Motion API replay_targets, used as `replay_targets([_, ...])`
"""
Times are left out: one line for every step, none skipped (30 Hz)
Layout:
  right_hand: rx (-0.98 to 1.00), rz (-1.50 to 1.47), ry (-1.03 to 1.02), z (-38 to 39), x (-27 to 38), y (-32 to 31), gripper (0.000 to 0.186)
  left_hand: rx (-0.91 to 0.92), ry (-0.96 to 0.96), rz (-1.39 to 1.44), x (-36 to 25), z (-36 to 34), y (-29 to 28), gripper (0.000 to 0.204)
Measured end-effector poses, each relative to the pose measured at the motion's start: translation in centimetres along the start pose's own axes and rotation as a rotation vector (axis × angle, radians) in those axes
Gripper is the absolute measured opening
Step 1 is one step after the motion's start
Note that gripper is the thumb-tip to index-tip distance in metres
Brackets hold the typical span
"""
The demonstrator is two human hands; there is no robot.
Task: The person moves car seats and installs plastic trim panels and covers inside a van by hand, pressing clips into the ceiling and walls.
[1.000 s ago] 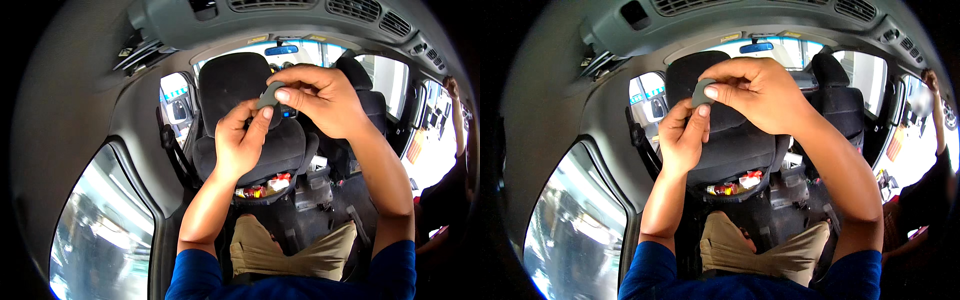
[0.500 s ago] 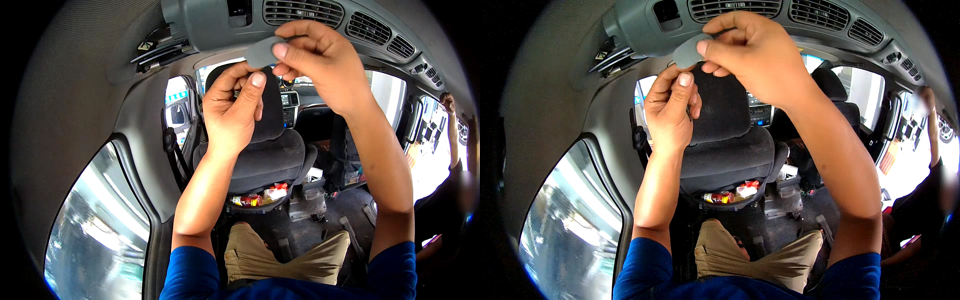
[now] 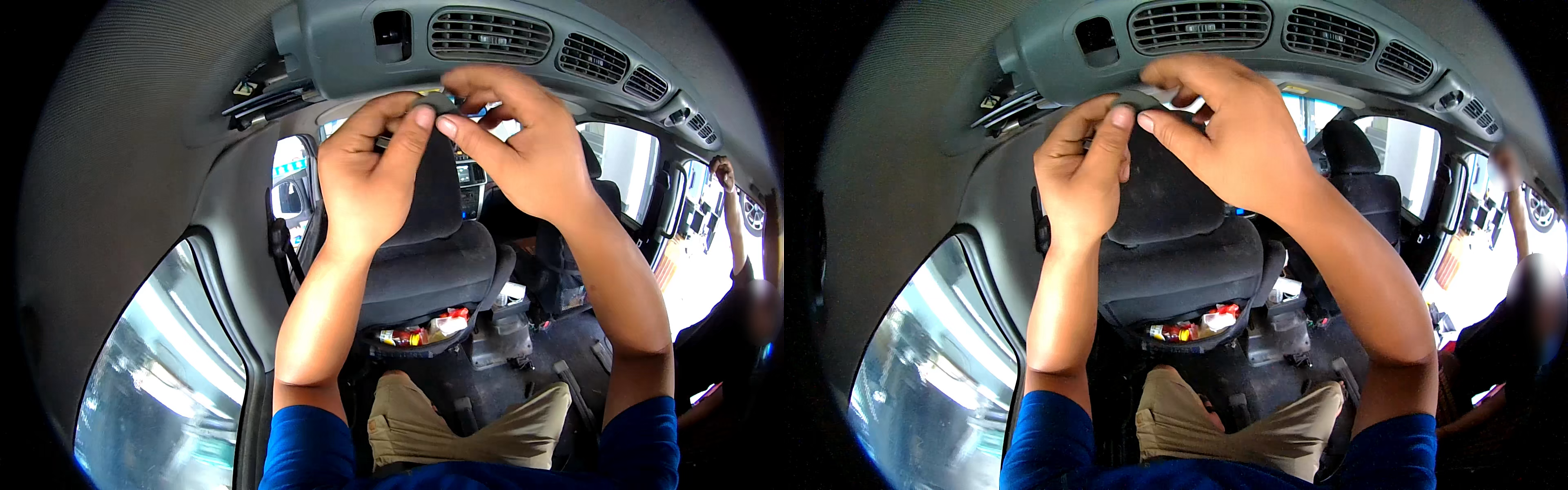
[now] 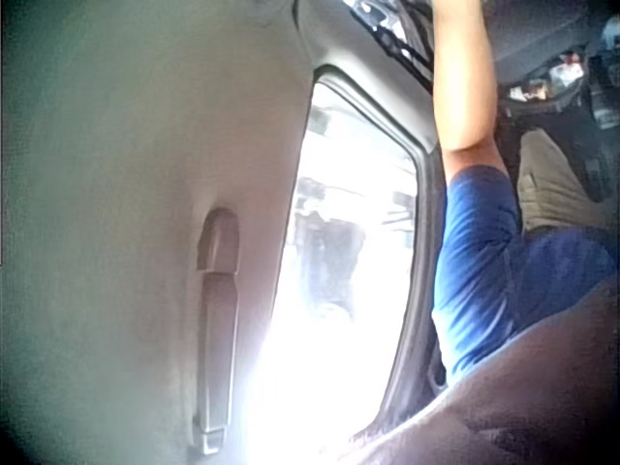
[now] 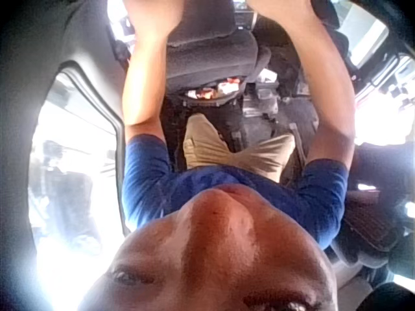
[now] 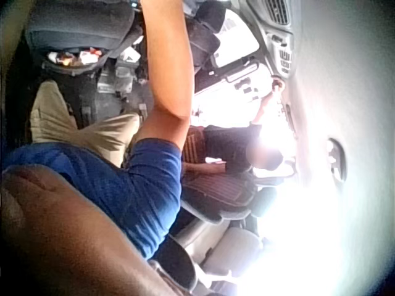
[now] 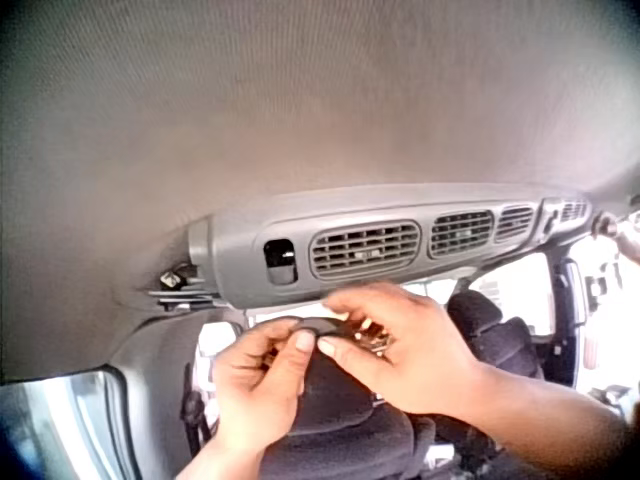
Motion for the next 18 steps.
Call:
replay_targets([0.011, 0.072, -0.113, -0.4, 0.2, -0.2, 0.017, 0.017, 0.052, -0.133, -0.3, -0.2, 0.0, 0.021])
replay_targets([0.022, 0.143, -0.226, -1.0, 0.4, -0.6, 0.016, 0.036, 0.076, -0.216, -0.8, -0.5, -0.2, 0.02])
replay_targets([0.034, 0.216, -0.338, -1.5, 0.6, -1.0, 0.015, 0.055, 0.1, -0.299, -1.3, -0.9, -0.5, 0.019])
replay_targets([0.056, 0.235, -0.334, -1.9, 0.9, -1.2, 0.015, 0.073, 0.122, -0.385, -1.8, -1.1, -0.8, 0.018])
replay_targets([0.078, 0.254, -0.329, -2.2, 1.2, -1.3, 0.015, 0.048, 0.086, -0.366, -2.0, -1.2, -0.9, 0.018])
replay_targets([0.101, 0.274, -0.323, -2.5, 1.3, -1.4, 0.014, 0.005, 0.062, -0.316, -2.1, -1.2, -1.1, 0.018])
replay_targets([0.054, 0.29, -0.34, -2.9, 1.0, -1.3, 0.014, -0.04, 0.038, -0.264, -2.2, -1.0, -1.4, 0.018])
replay_targets([0.027, 0.257, -0.196, -3.0, 1.4, -1.5, 0.014, -0.085, 0.015, -0.212, -2.3, -0.9, -1.7, 0.017])
replay_targets([0.003, 0.181, -0.06, -3.4, 1.2, -1.6, 0.017, -0.143, 0.027, -0.191, -1.2, -0.7, -2.3, 0.018])
replay_targets([-0.019, 0.112, 0.077, -3.8, 0.8, -1.9, 0.021, -0.133, -0.036, -0.13, -0.6, -0.4, -2.5, 0.017])
replay_targets([-0.065, 0.043, 0.088, -4.2, 0.7, -1.7, 0.018, -0.123, -0.099, -0.069, -0.2, 0.0, -2.6, 0.017])
replay_targets([-0.063, 0.011, 0.062, -4.4, 1.0, -1.5, 0.017, -0.112, -0.161, -0.006, 0.3, 0.2, -2.5, 0.017])
replay_targets([-0.059, -0.03, 0.036, -4.7, 1.5, -0.9, 0.016, -0.113, -0.171, 0.01, 0.8, 0.5, -2.5, 0.017])
replay_targets([-0.054, -0.071, 0.009, -4.9, 1.9, -0.7, 0.015, -0.114, -0.179, 0.023, 1.1, 0.7, -2.5, 0.017])
replay_targets([-0.018, -0.031, -0.003, -5.0, 2.3, -0.7, 0.014, -0.114, -0.187, 0.035, 1.5, 0.8, -2.5, 0.018])
replay_targets([0.018, 0.014, -0.013, -5.1, 2.7, -0.9, 0.013, -0.111, -0.195, 0.052, 1.7, 0.8, -2.4, 0.018])
replay_targets([0.053, 0.058, -0.023, -5.3, 3.1, -1.0, 0.012, -0.101, -0.194, 0.065, 1.8, 0.7, -2.4, 0.019])
replay_targets([0.06, 0.066, 0.0, -5.5, 3.2, -1.0, 0.013, -0.098, -0.199, 0.073, 1.8, 0.7, -2.3, 0.019])
Point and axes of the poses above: each hand's wrist, its own z-axis away from the middle knuckle, its own y-axis out of the palm, x = y × z, the point moved 1 cm from there along -z, towards the middle knuckle, and after that the axes turned 4 degrees about x, right-handed, at the moved point
